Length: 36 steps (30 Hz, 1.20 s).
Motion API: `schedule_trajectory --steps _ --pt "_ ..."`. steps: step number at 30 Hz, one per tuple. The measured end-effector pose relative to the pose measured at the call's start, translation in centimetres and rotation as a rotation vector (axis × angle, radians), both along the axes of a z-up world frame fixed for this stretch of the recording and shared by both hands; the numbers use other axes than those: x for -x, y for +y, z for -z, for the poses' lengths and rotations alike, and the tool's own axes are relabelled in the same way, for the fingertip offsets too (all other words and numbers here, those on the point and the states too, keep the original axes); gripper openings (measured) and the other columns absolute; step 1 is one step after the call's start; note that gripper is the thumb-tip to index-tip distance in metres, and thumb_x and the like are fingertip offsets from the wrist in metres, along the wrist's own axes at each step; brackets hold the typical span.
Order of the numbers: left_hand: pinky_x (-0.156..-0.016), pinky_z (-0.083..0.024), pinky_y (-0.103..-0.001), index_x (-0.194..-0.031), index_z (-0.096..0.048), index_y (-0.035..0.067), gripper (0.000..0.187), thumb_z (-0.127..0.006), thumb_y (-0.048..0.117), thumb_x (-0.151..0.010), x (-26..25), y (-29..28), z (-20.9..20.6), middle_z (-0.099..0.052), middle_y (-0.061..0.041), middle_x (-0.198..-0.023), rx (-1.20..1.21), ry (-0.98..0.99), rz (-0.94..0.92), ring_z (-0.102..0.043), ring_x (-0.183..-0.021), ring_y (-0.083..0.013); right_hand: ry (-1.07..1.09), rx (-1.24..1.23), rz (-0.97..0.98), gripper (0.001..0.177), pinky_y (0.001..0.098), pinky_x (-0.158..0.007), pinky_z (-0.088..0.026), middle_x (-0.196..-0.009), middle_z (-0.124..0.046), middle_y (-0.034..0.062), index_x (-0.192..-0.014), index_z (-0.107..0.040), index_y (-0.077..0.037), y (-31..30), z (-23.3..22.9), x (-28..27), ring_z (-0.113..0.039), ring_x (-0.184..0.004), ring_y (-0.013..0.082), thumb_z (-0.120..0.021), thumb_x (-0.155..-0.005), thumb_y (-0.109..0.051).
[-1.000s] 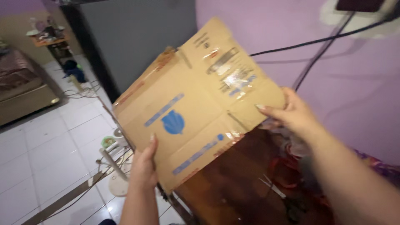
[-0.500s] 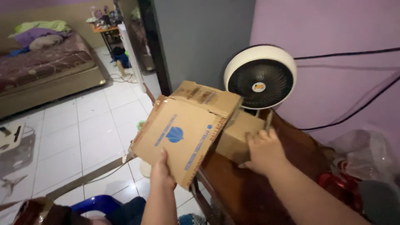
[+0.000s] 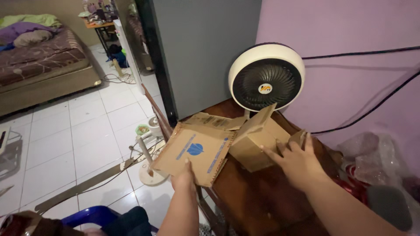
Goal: The person opens cardboard shipping boxes on a wooden desk, peeling open the flaps by hand and cutting the tape on a smaller box with scissors. They remove a red carton and a plastic-wrapped item from the boxes and set them on the desk.
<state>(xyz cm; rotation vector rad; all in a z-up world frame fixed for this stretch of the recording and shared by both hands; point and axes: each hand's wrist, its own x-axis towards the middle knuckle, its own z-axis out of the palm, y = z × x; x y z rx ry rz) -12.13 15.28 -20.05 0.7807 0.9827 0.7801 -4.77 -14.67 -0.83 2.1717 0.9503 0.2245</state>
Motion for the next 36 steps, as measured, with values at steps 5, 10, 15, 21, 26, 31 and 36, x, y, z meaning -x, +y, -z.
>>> schedule_trajectory --steps 5,10,15,21,26,31,36 --pt "-0.111 -0.048 -0.043 -0.142 -0.058 0.005 0.069 -0.072 0.047 -0.089 -2.8 2.1 2.2 -0.062 -0.016 -0.143 -0.381 0.663 0.211 -0.061 -0.131 -0.0341 0.244 -0.145 -0.033 0.044 0.0348 -0.095 -0.054 -0.118 -0.069 0.0018 -0.134 -0.05 -0.022 -1.3 0.9 -3.6 -0.059 -0.122 0.0231 -0.057 -0.092 -0.014" --pt "-0.124 -0.019 -0.059 -0.158 -0.033 0.013 0.095 -0.048 0.076 -0.089 -5.0 0.9 6.0 -0.027 -0.024 -0.163 -0.613 1.132 0.765 -0.021 -0.151 -0.0475 0.372 -0.353 0.113 0.021 0.0416 -0.086 -0.056 -0.11 -0.072 0.0068 -0.099 -0.077 -0.021 -1.6 -2.1 -3.9 -0.069 -0.102 0.0278 -0.061 -0.086 -0.016" --pt "-0.112 -0.015 -0.065 -0.155 -0.021 -0.009 0.123 -0.057 0.084 -0.083 -2.5 -1.7 8.1 -0.007 -0.047 -0.157 -0.702 1.053 0.379 -0.003 -0.144 -0.06 0.618 -0.404 0.215 0.031 0.0404 -0.086 -0.056 -0.097 -0.075 0.0054 -0.102 -0.078 -0.026 -3.0 -5.3 -4.9 -0.07 -0.101 0.0266 -0.074 -0.073 -0.014" --pt "-0.123 -0.021 -0.058 -0.15 -0.045 0.009 0.076 -0.045 0.064 -0.098 -2.0 -2.7 2.7 -0.047 -0.018 -0.152 -1.347 0.31 0.586 -0.034 -0.146 -0.0408 1.008 -0.951 0.365 0.023 0.0327 -0.079 -0.062 -0.091 -0.081 -0.0021 -0.098 -0.084 -0.016 -8.4 -4.8 -8.3 -0.077 -0.086 0.014 -0.077 -0.077 -0.008" --pt "-0.111 -0.039 -0.053 -0.151 -0.05 0.022 0.06 -0.04 0.046 -0.097 -3.8 -4.5 -4.8 -0.051 0.0 -0.147 -0.205 0.062 1.118 -0.042 -0.14 -0.0244 1.51 -1.696 0.598 0.021 0.046 -0.072 -0.059 -0.091 -0.081 0.0202 -0.104 -0.069 0.005 -13.6 -0.6 -11.0 -0.076 -0.081 0.0293 -0.067 -0.086 -0.006" --pt "-0.103 -0.049 -0.034 -0.146 -0.049 0.005 0.057 -0.054 0.034 -0.097 -6.1 -6.4 -9.6 -0.067 -0.012 -0.134 -0.308 -0.385 1.119 -0.061 -0.122 -0.0215 1.29 -1.944 0.7 0.041 0.0435 -0.081 -0.054 -0.11 -0.072 0.0144 -0.129 -0.064 0.001 -12.5 6.4 -11.8 -0.065 -0.097 0.0272 -0.062 -0.098 -0.026" --pt "-0.092 -0.056 -0.033 -0.137 -0.057 0.006 0.052 -0.069 0.026 -0.091 -8.2 -7.2 -11.5 -0.074 -0.011 -0.118 -0.352 -0.079 1.188 -0.069 -0.106 -0.0189 1.092 -1.855 1.031 0.07 0.0605 -0.09 -0.06 -0.147 -0.052 0.0048 -0.155 -0.04 -0.027 -7.6 6.6 -10.6 -0.053 -0.13 0.028 -0.053 -0.095 -0.059"
